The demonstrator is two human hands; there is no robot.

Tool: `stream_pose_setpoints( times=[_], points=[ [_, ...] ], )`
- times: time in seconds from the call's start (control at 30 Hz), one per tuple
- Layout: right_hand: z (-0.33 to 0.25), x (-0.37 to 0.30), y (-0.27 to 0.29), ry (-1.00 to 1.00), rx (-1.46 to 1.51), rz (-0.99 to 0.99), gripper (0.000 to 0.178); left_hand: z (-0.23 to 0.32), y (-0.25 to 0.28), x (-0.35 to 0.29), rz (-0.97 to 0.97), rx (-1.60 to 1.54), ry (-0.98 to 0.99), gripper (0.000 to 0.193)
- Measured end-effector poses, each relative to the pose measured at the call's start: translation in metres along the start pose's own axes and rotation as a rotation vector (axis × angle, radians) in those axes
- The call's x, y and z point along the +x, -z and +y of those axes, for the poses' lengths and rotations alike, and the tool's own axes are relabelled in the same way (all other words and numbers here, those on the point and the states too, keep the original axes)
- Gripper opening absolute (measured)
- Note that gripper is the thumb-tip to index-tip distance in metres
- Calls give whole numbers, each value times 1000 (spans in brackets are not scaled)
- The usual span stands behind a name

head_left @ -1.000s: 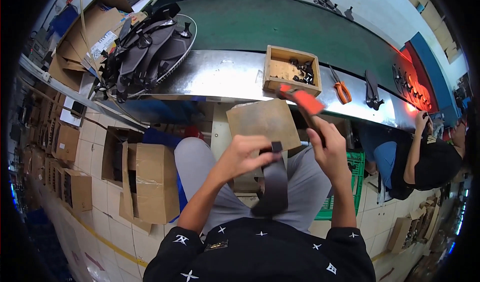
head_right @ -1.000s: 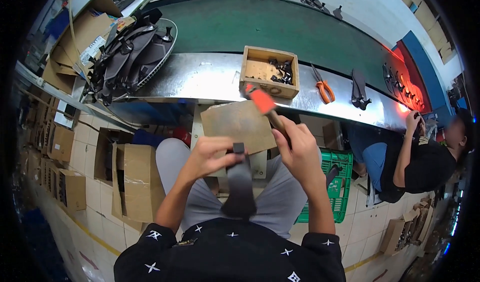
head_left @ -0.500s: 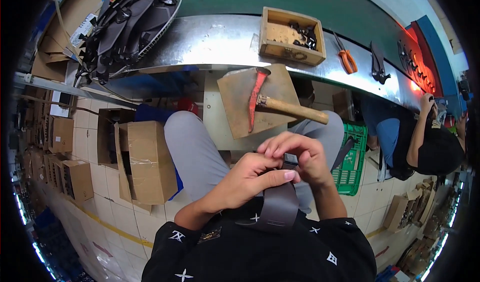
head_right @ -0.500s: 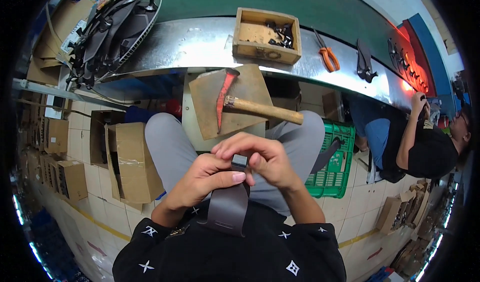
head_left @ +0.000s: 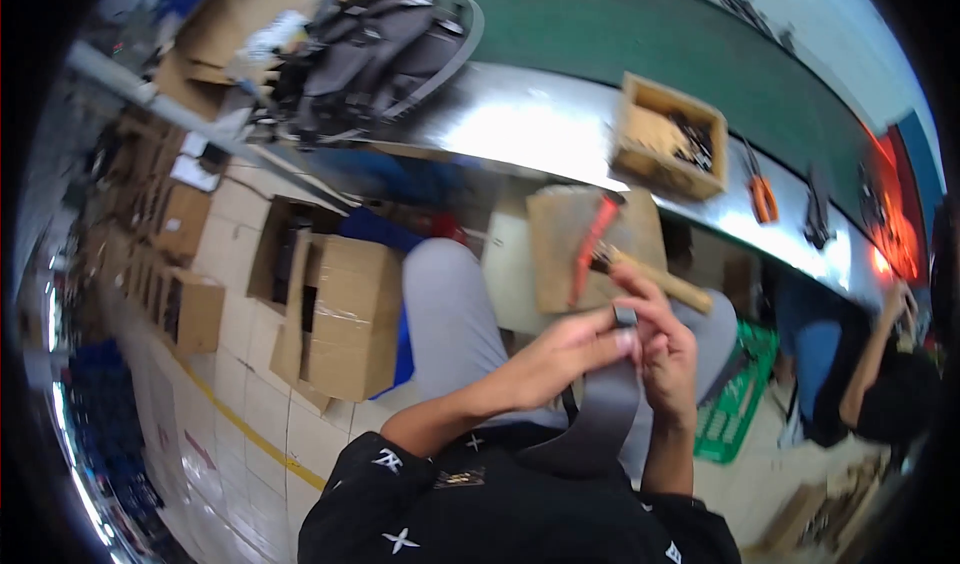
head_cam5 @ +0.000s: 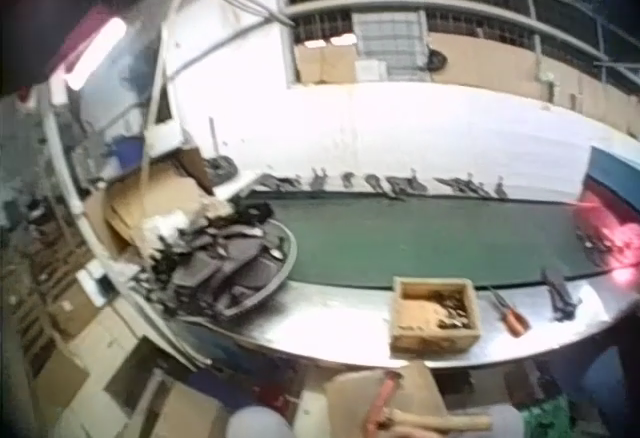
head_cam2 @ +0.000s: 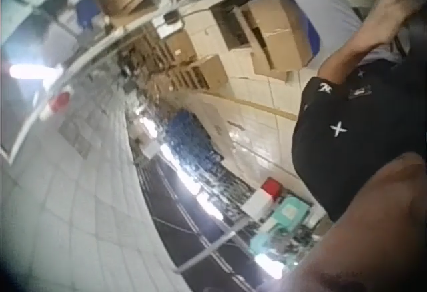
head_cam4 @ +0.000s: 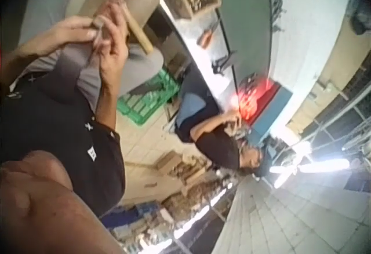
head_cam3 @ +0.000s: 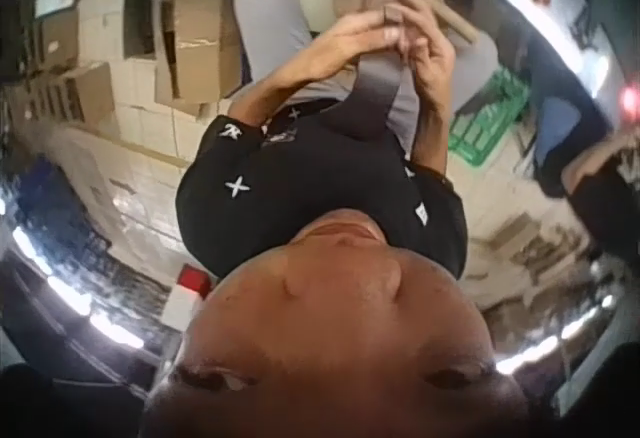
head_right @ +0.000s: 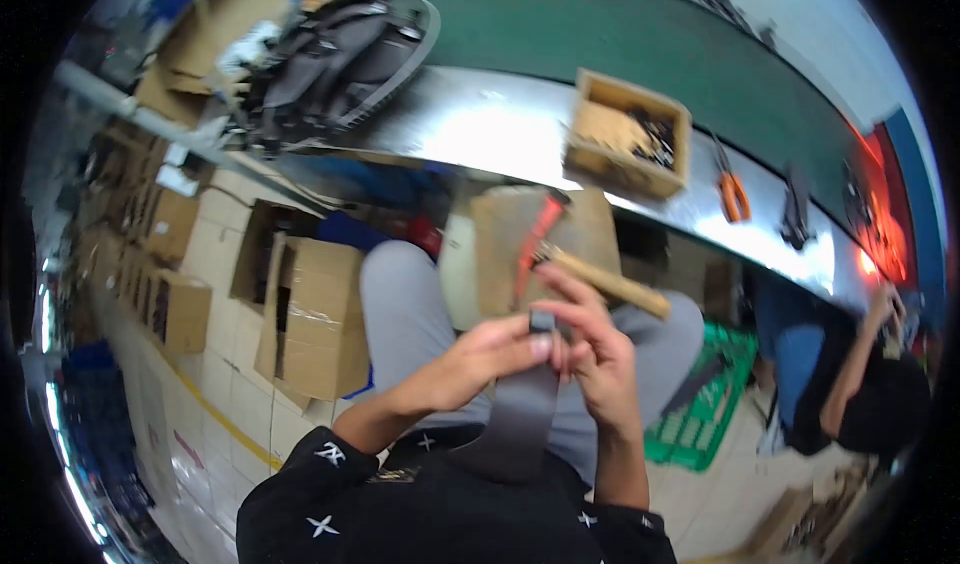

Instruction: Assembling shoe components using a hammer and nails at a factory workbench.

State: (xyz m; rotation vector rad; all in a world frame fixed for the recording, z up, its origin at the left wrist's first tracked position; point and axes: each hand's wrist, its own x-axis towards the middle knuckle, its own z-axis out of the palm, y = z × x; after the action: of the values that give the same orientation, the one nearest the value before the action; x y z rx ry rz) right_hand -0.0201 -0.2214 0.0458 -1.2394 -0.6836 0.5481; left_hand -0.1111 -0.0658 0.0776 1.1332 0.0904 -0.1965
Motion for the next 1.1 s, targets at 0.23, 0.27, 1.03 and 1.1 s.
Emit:
stream_pose_setpoints(
  times=[0.23,0.27,1.03,1.1],
  points=[
    [-5,2,24,60,-140,171,38,167,159,19,1134,537,-901,37],
    [-14,-5,24,96,-166,242,32,203,186,25,1182,606,-1047,38],
    [25,38,496,-113,-1317,1150,48,261,435,55,934,1375,-514,42],
    [24,3,525,90,-1362,1233,27,234,319,93,824,1418,-530,40]
  ],
)
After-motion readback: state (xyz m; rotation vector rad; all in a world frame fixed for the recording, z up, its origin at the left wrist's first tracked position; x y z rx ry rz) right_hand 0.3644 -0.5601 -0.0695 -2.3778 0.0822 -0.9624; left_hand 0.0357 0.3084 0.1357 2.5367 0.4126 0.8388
